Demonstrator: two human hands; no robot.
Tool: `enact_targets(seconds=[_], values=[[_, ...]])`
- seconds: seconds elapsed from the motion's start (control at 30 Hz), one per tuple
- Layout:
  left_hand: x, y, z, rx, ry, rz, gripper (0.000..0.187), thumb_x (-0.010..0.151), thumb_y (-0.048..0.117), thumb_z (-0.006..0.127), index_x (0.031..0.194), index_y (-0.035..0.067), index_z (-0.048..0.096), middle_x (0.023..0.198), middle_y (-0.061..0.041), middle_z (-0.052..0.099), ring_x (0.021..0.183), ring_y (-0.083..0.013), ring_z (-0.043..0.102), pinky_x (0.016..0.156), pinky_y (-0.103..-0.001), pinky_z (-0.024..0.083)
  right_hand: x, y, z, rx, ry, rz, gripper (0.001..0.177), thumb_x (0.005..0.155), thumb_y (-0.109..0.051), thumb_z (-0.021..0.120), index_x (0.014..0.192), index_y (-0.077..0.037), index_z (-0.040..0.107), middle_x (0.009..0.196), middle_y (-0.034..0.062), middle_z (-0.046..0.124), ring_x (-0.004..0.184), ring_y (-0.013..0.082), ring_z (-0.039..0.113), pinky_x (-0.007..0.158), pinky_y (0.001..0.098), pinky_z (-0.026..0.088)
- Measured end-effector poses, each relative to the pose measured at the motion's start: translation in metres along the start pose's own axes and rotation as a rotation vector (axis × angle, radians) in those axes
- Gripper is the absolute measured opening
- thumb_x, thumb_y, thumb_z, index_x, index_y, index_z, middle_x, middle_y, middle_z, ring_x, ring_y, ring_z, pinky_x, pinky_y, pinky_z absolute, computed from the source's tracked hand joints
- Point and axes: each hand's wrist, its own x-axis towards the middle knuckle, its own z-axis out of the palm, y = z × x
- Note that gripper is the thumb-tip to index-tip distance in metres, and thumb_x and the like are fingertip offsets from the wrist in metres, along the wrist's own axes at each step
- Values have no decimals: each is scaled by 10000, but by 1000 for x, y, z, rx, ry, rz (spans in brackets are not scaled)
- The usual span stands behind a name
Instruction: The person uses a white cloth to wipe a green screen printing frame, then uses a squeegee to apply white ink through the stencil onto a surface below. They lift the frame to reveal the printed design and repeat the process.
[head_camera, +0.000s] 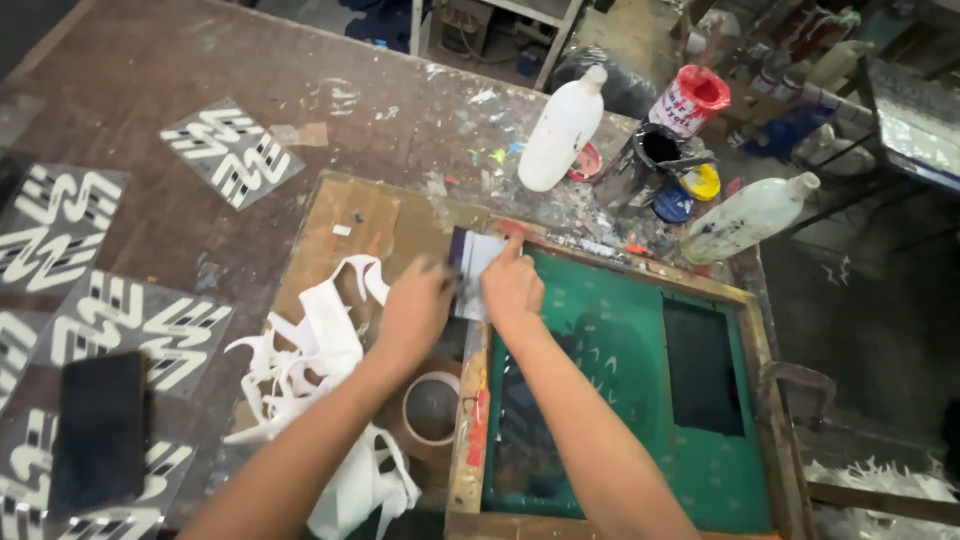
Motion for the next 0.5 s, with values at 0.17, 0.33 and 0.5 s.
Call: enact_targets(seconds=[0.17, 0.33, 0.5], values=[[-1, 5, -8, -20, -51, -119, 130, 802, 134, 733, 910, 66, 756, 932, -187, 655, 899, -413, 649, 784, -508, 522, -5, -9, -21, 11, -46, -36, 572, 960, -172, 451, 1499, 5, 369, 945, 287, 684, 789, 452, 732, 661, 533, 616], [72, -30, 44, -47, 128, -86, 192, 766, 122, 744, 939, 40, 762, 940, -194, 676, 907, -423, 653, 807, -517, 517, -2, -8, -16, -6, -78, -1, 568, 938, -197, 472, 1467, -15, 376, 966, 294, 681, 799, 461, 725, 678, 542, 608], [38, -5, 13, -40, 70, -144, 147, 816, 120, 752, 942, 51, 787, 936, -201, 666, 911, -410, 653, 819, -500, 517, -2, -9, -18, 13, -78, 25, 586, 918, -197, 470, 1473, -39, 369, 963, 287, 684, 812, 453, 724, 690, 541, 604]])
